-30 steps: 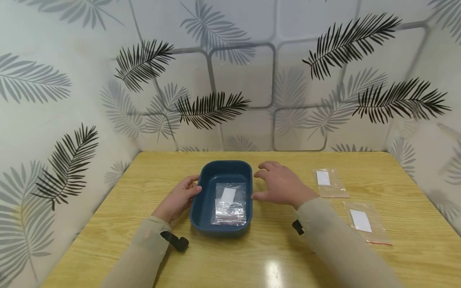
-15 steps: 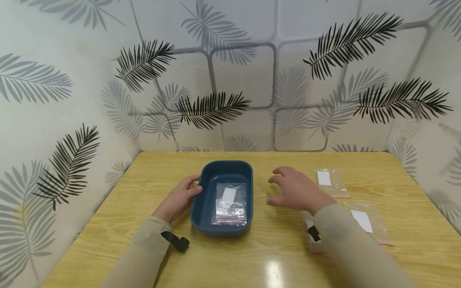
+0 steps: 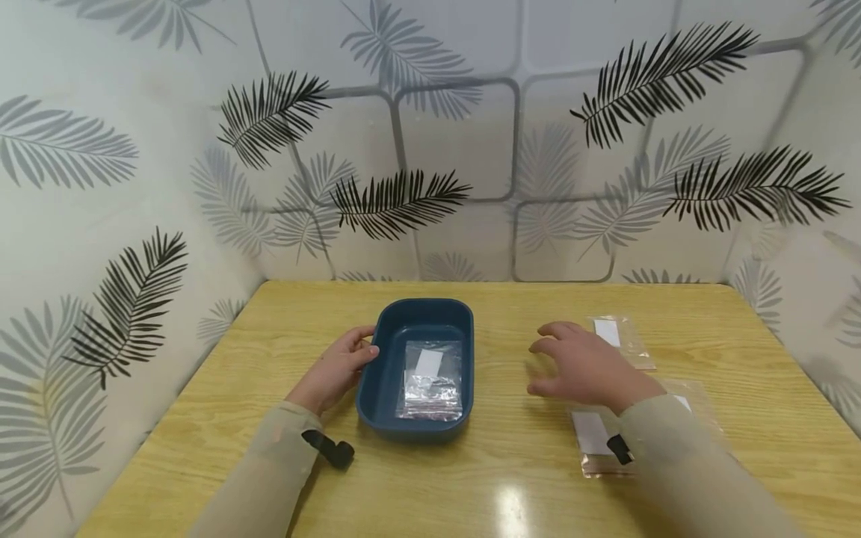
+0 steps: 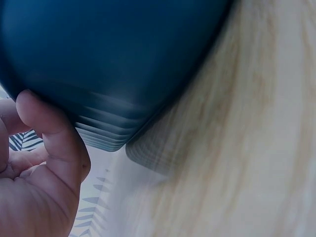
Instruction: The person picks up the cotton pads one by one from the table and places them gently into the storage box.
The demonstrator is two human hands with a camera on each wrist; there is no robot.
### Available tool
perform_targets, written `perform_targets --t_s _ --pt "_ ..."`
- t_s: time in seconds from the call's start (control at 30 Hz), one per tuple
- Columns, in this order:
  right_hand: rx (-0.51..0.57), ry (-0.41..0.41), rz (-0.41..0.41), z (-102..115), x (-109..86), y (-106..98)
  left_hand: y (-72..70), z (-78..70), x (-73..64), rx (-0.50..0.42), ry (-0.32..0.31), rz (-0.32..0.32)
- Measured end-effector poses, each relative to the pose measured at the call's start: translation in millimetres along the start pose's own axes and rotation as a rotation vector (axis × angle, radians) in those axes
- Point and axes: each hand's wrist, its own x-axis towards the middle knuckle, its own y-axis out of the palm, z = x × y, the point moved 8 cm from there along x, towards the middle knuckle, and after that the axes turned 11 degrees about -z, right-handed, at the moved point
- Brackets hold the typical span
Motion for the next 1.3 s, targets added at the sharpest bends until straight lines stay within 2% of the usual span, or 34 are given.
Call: perform_targets --t_s 0.47,0.73,0.9,1.3 --pt "-0.019 -0.053 -0.001 -14 -46.4 -8 -1.1 0.1 0.1 0.014 -0.002 -0.01" --pt "-0.023 -0.048 0.071 -19 -68.4 -2 -1.0 0.1 -0.4 -0.004 0.0 -0.001" --pt "-0.02 -0.045 0.092 -17 -76.8 0 -1.3 -1.2 -1.0 0.002 0.003 0.002" --pt "0.009 -0.032 0.075 -16 -84.4 1 -1.0 -1.4 -1.6 0.004 0.006 -0.005"
